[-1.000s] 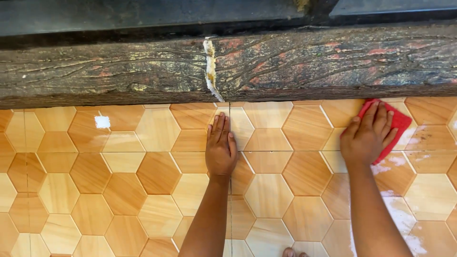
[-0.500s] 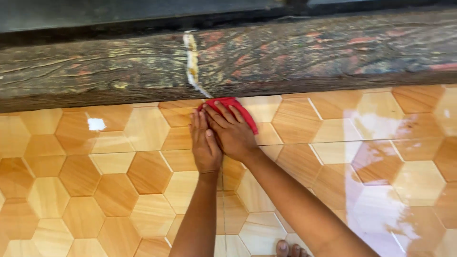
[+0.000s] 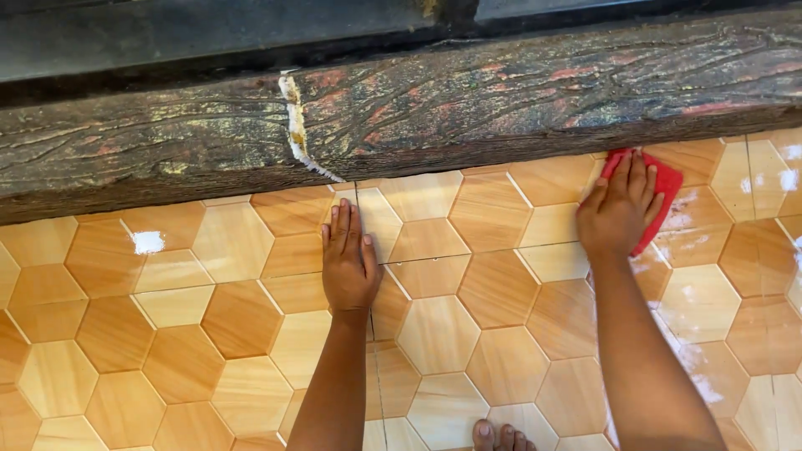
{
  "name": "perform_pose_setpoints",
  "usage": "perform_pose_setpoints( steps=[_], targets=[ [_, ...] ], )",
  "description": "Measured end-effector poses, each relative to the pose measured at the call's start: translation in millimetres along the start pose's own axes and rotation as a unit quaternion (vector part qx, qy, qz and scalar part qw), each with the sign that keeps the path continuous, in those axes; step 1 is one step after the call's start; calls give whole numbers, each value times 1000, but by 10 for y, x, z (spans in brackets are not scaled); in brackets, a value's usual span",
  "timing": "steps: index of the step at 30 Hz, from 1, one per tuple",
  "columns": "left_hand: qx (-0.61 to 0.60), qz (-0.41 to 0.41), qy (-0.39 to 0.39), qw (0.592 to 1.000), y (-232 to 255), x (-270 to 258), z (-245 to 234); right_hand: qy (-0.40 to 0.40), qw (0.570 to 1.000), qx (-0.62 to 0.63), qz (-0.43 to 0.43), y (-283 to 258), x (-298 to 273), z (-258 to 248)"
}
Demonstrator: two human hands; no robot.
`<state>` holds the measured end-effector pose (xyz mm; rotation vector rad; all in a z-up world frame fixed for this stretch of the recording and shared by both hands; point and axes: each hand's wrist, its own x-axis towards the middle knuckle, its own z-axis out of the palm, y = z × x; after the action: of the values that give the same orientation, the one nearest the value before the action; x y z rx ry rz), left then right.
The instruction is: The person cleans a hexagonal tiled floor using a red cloth. They wipe the floor in a repetitive motion, moving along the edge of a dark wooden structure.
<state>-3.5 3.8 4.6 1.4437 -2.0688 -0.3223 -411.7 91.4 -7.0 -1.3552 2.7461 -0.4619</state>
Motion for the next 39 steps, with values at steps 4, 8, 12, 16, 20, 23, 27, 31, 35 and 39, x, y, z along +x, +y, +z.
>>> perform_pose_setpoints(
  steps=[4,8,12,16,20,23,27,31,35,39],
  targets=[
    [12,6,0,1000,9,3,10,92,994,-38,-36,-831,-373,208],
    [13,12,0,1000,-18,0,45,16,984,-1,-178,-1966,-902,323],
    [18,17,3,1000,-34,8,59,-102,938,29,-329,-2519,-1149,347],
    [14,20,15,1000,10,64,27,-52,933,80,-348,-1922,-828,359],
    [12,19,12,1000,39,80,-5,-2,974,39,-221,-670,-425,151],
    [-32,14,-19,999,119,68,-122,78,995,-11,-63,127,-76,-119],
    [-27,10,-21,999,134,34,-135,51,999,15,-6,-1,44,-223],
    [-14,20,-1,1000,56,98,-60,47,999,0,1,-815,-303,78],
    [2,6,-11,1000,-8,17,9,-34,985,35,-166,-1877,-1086,569],
    [11,20,7,1000,-47,16,35,-111,949,46,-292,-2601,-1283,385]
  ],
)
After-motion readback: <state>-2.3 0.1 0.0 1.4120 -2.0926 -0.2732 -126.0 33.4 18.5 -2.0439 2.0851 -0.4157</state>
